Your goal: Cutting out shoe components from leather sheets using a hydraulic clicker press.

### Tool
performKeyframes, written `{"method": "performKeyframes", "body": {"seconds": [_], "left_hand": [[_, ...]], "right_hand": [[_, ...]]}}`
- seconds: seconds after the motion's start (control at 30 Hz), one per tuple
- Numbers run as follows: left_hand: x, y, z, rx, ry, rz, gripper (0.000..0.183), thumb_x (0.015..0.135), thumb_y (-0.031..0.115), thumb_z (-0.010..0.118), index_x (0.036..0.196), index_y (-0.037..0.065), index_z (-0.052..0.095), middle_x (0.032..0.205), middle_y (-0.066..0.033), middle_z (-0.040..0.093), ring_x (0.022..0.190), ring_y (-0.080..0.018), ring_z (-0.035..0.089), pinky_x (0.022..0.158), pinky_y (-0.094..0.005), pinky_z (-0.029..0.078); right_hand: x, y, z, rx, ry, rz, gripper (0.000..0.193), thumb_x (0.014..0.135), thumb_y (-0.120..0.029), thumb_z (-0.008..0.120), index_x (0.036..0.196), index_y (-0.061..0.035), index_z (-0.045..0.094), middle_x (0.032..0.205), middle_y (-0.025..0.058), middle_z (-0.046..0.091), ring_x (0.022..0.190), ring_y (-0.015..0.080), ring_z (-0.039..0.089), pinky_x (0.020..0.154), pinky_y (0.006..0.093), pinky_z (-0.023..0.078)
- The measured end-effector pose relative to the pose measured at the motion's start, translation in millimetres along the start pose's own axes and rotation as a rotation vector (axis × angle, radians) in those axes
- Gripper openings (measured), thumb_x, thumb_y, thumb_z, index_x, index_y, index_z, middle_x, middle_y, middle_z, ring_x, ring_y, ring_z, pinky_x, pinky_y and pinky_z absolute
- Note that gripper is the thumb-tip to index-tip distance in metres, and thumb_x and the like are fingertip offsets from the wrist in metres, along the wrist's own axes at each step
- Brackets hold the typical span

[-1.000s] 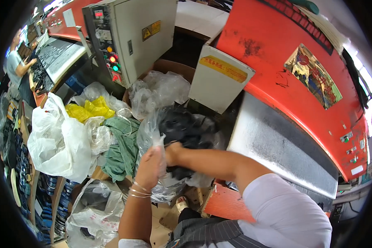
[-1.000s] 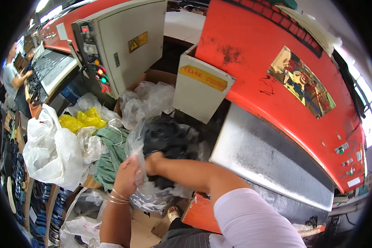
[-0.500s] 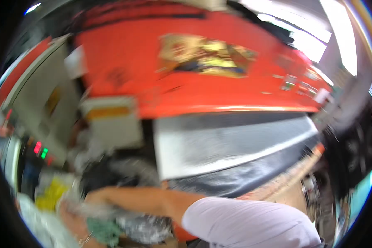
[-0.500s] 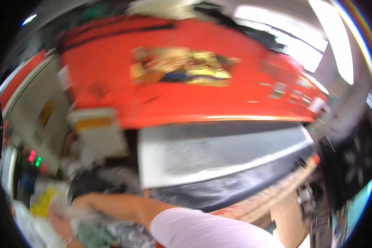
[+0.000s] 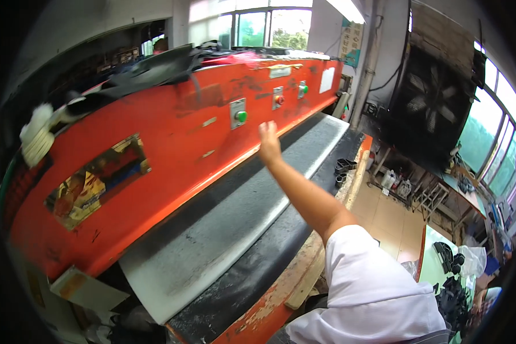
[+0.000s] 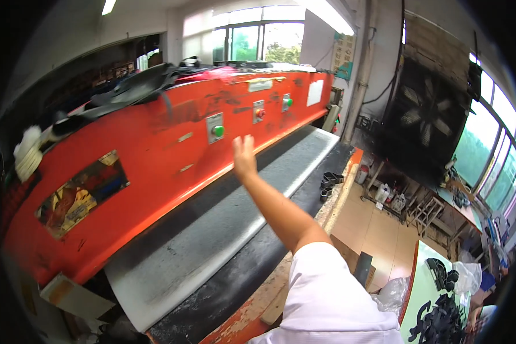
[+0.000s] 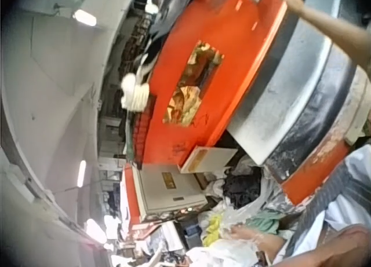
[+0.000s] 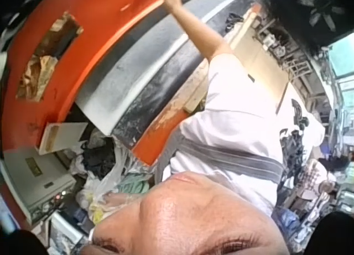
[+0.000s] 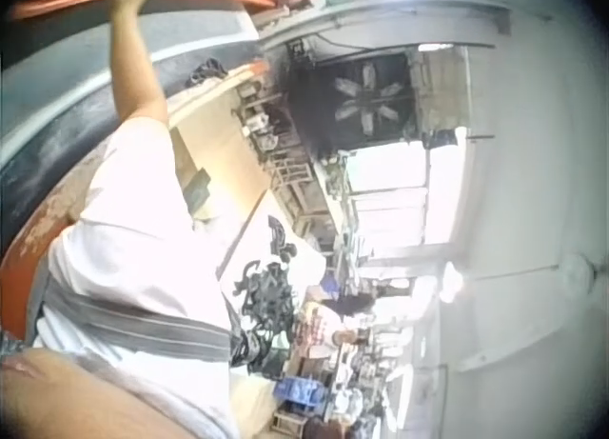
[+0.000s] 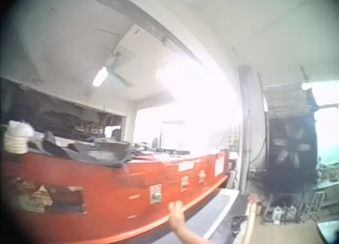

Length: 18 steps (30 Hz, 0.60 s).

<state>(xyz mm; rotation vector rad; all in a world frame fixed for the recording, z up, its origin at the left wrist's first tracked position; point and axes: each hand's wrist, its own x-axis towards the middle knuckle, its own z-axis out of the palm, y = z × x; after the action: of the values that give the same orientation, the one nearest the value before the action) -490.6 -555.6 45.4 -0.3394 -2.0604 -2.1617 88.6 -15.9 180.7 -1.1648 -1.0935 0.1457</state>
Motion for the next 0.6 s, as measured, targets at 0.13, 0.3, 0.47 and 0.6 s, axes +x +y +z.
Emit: {"method": "performKeyframes", "body": {"seconds": [0.13,0.3,0.47,0.6], "left_hand": [[-181,46,78,0.396,-0.149,0.461,0.058,0.091,0.022,0.064,0.135,-0.003,0.035,0.119,-0.0234,0.052,0.104,-0.033,0.056,0.092,-0.0437,0.045],[-363,46,170,0.332,-0.625,0.665,0.055,0.094,0.026,0.059,0.133,-0.005,0.036,0.122,-0.0265,0.05,0.108,-0.0373,0.052,0.094,-0.0474,0.043],[-446,103,209,0.332,-0.828,0.189,0.061,0.098,0.031,0.051,0.143,-0.004,0.03,0.128,-0.0287,0.048,0.115,-0.0397,0.048,0.097,-0.05,0.038],[-450,109,221,0.857,-0.757,0.822,0.06,0.097,0.039,0.05,0.14,-0.003,0.04,0.128,-0.0302,0.049,0.114,-0.0444,0.048,0.097,-0.052,0.036]], "right_hand": [[86,32,-41,0.013,0.171,0.175,0.09,0.096,-0.062,0.027,0.146,0.0115,0.012,0.155,0.0304,0.006,0.146,0.0374,0.003,0.119,0.0402,0.006],[191,66,-57,0.052,0.317,0.045,0.092,0.094,-0.067,0.019,0.149,0.0056,0.006,0.155,0.0296,0.002,0.146,0.0405,-0.002,0.117,0.0518,0.004],[241,90,-21,-0.026,0.312,-0.093,0.086,0.095,-0.065,0.024,0.152,-0.0018,0.008,0.155,0.0292,0.004,0.146,0.0411,0.001,0.114,0.0588,0.008],[261,105,-14,-0.052,0.305,-0.102,0.085,0.094,-0.063,0.034,0.152,-0.0046,0.013,0.155,0.0293,0.008,0.145,0.0422,0.008,0.111,0.0641,0.012]]}}
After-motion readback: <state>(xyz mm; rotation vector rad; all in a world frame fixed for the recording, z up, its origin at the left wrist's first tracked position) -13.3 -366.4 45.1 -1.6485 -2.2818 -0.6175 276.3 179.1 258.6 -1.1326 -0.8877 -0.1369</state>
